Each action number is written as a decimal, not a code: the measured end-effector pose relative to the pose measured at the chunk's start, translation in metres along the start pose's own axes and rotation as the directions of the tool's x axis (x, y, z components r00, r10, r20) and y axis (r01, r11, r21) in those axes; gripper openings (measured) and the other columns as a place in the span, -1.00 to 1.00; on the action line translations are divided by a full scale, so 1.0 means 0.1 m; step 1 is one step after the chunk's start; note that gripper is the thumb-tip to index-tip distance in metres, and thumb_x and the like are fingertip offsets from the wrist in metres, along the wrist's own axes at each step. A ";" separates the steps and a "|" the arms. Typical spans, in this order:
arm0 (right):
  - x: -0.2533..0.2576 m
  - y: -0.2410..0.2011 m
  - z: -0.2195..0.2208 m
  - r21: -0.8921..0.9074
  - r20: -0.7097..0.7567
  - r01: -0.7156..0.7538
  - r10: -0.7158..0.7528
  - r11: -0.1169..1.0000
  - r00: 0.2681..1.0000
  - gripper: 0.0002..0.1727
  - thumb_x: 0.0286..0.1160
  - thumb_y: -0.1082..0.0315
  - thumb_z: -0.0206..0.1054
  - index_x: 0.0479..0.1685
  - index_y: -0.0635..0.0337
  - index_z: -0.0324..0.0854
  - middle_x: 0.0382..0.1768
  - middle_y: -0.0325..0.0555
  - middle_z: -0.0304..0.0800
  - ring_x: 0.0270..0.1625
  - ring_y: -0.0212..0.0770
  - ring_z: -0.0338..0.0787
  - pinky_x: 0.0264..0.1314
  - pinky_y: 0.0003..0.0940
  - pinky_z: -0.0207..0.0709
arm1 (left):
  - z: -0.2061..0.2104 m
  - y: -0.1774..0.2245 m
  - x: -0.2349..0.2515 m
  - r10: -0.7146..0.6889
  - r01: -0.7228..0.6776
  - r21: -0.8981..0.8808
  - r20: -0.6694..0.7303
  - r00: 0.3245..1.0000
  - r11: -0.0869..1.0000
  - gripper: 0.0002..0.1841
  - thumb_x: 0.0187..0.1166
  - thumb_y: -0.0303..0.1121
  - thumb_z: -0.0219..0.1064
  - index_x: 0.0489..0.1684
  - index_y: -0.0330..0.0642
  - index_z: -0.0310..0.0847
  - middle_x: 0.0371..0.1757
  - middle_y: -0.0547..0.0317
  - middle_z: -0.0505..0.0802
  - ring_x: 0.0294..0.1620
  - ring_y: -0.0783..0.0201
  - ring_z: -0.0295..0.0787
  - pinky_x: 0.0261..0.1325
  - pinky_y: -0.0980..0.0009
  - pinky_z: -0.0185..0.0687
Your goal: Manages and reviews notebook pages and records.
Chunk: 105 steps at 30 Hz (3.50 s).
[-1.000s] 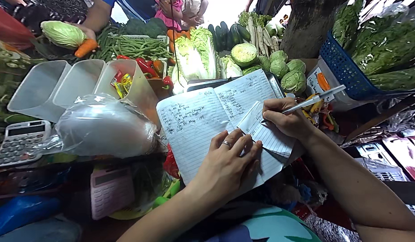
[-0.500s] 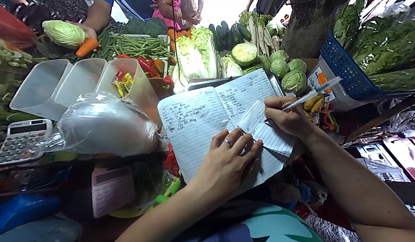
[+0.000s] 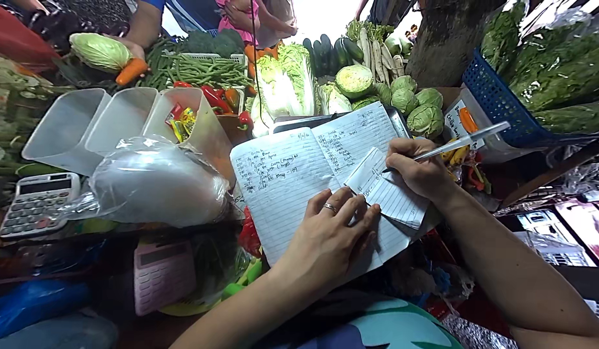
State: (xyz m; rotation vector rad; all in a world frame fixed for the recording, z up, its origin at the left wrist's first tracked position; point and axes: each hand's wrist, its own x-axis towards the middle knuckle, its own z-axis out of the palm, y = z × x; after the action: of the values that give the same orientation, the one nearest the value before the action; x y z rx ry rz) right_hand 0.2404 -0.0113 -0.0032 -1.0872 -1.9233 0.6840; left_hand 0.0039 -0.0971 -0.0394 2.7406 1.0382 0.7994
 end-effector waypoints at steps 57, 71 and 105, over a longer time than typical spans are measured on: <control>-1.39 -0.17 -0.19 0.226 -0.638 -0.094 0.220 0.970 0.738 -0.57 0.08 0.38 0.72 -0.39 -0.25 0.49 -0.30 -0.63 0.74 -0.21 -0.63 0.74 -0.09 -0.67 0.71 | -0.30 -1.22 2.18 0.177 -0.146 -0.118 0.326 0.929 0.982 -0.85 0.54 -0.47 0.41 -0.07 -0.18 0.87 -0.01 -0.03 0.89 0.07 0.02 0.82 0.30 -0.02 0.63; -1.52 -0.23 -0.21 0.189 -0.668 -0.101 0.203 0.977 0.716 -0.57 0.08 0.32 0.73 -0.38 -0.30 0.48 -0.24 -0.69 0.72 -0.17 -0.69 0.71 -0.06 -0.73 0.67 | -0.29 -1.14 2.29 0.256 -0.281 -0.022 0.482 0.838 0.960 -0.77 0.49 -0.42 0.48 0.07 -0.02 0.87 0.26 0.03 0.81 0.44 -0.05 0.60 0.51 -0.06 0.44; -1.46 -0.14 -0.13 0.202 -0.623 -0.093 0.201 0.975 0.756 -0.59 0.06 0.34 0.74 -0.39 -0.21 0.51 -0.18 -0.55 0.81 -0.10 -0.58 0.80 -0.03 -0.63 0.75 | -0.19 -1.20 2.17 0.310 -0.271 -0.152 0.390 0.867 0.950 -0.76 0.46 -0.54 0.48 0.04 -0.18 0.87 0.28 -0.02 0.78 0.35 0.04 0.69 0.47 0.10 0.53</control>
State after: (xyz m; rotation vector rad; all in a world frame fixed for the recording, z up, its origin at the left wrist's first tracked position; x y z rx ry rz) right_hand 0.2897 -0.1449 -0.0414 -1.1867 -1.1783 0.4509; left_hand 0.0602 0.1319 0.0391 2.8390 0.4980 0.2583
